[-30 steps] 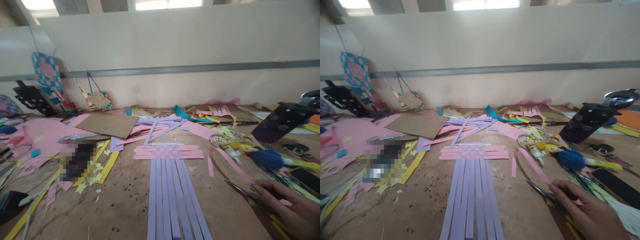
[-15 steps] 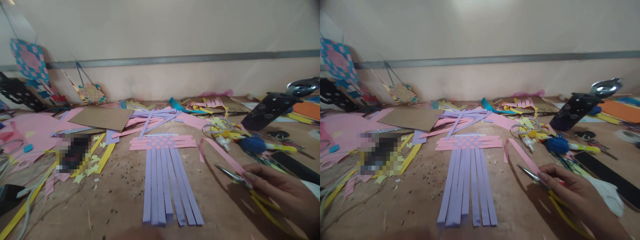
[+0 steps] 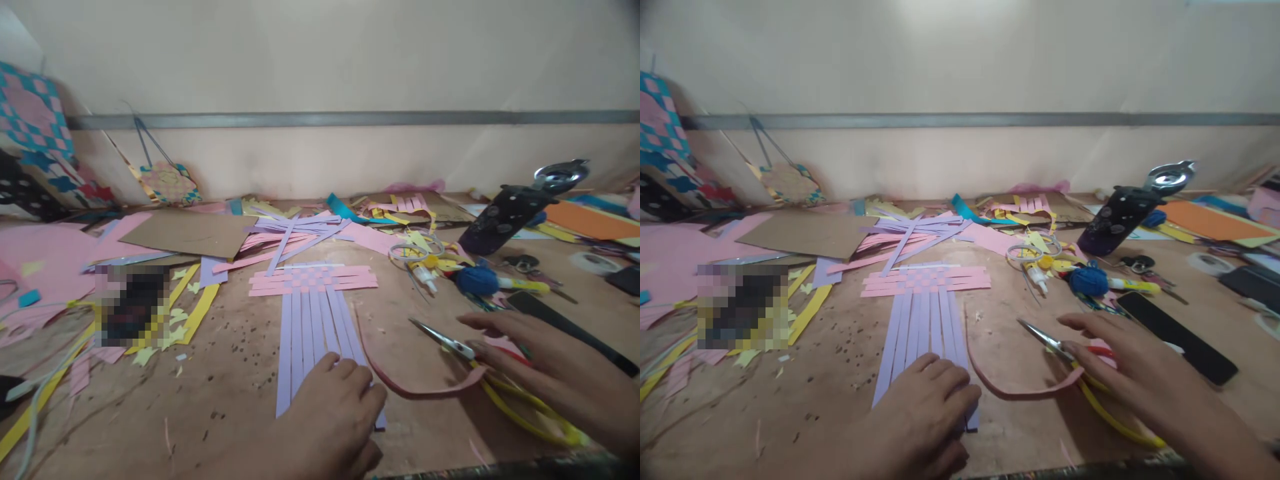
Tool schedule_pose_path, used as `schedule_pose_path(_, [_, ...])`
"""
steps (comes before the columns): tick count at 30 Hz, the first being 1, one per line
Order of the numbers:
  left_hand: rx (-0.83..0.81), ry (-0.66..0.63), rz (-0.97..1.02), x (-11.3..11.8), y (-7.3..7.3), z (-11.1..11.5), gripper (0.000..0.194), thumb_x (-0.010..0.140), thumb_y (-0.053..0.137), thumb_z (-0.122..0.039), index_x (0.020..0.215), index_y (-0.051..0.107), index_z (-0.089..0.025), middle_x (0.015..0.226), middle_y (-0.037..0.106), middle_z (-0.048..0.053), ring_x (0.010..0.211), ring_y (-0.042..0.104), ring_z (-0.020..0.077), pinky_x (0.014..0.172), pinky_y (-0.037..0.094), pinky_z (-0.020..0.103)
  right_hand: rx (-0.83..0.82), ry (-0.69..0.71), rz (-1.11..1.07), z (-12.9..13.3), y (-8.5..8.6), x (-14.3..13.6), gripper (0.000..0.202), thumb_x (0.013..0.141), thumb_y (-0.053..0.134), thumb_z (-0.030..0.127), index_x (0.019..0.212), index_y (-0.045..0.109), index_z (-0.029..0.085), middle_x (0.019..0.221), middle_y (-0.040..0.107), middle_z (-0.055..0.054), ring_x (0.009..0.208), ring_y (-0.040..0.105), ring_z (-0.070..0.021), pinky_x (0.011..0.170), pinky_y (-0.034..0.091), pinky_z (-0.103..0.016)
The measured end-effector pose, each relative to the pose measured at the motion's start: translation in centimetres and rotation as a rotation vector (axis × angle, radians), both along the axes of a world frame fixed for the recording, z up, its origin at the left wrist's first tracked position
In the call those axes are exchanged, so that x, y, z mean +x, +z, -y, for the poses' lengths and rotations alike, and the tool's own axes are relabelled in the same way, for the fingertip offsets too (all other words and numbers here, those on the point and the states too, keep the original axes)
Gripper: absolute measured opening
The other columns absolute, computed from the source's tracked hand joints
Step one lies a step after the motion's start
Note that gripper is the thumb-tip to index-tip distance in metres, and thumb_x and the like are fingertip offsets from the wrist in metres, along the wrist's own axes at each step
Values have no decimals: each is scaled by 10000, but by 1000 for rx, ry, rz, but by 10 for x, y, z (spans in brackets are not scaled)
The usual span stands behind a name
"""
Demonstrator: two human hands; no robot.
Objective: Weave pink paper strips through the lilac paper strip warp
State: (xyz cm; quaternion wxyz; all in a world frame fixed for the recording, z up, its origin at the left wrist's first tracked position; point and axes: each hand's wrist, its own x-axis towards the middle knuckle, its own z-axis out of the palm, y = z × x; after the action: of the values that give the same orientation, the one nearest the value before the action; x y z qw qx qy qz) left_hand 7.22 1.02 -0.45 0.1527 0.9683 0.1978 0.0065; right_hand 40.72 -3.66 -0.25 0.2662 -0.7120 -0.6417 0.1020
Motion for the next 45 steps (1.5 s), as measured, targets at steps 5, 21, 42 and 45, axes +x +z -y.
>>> schedule_pose_path(5, [221,-11,43,12,-25,7,212,946,708,-354,993,639,-158,978,702,74,899,662,267,861,514,430,-241,468,20,-8,5,-77,234,1021,559,483,1055,729,325,1095,746,-58,1040,694,-272,856,552,-396])
schedule_pose_path(21, [-442,522,268,11,-6,0,125,815,595,-159,792,708,-207,791,737,32,767,684,226,687,461,315,-36,217,-156,-6,-8,-80,225,973,565,418,898,710,263,911,729,-56,877,686,-255,752,544,-358])
schedule_pose_path(42, [-1266,681,688,-6,-13,-42,93,842,687,-199,771,635,-170,693,681,22,626,676,143,635,514,257,-341,434,-77,-31,-11,-106,251,983,524,360,956,750,254,932,773,-52,868,689,-247,749,502,-344])
schedule_pose_path(45, [-1262,672,675,-7,-11,-45,77,848,673,-196,792,622,-179,693,684,26,629,688,166,595,491,261,-340,364,0,-34,-18,-100,236,973,501,321,988,727,256,947,764,-51,880,676,-257,733,482,-348])
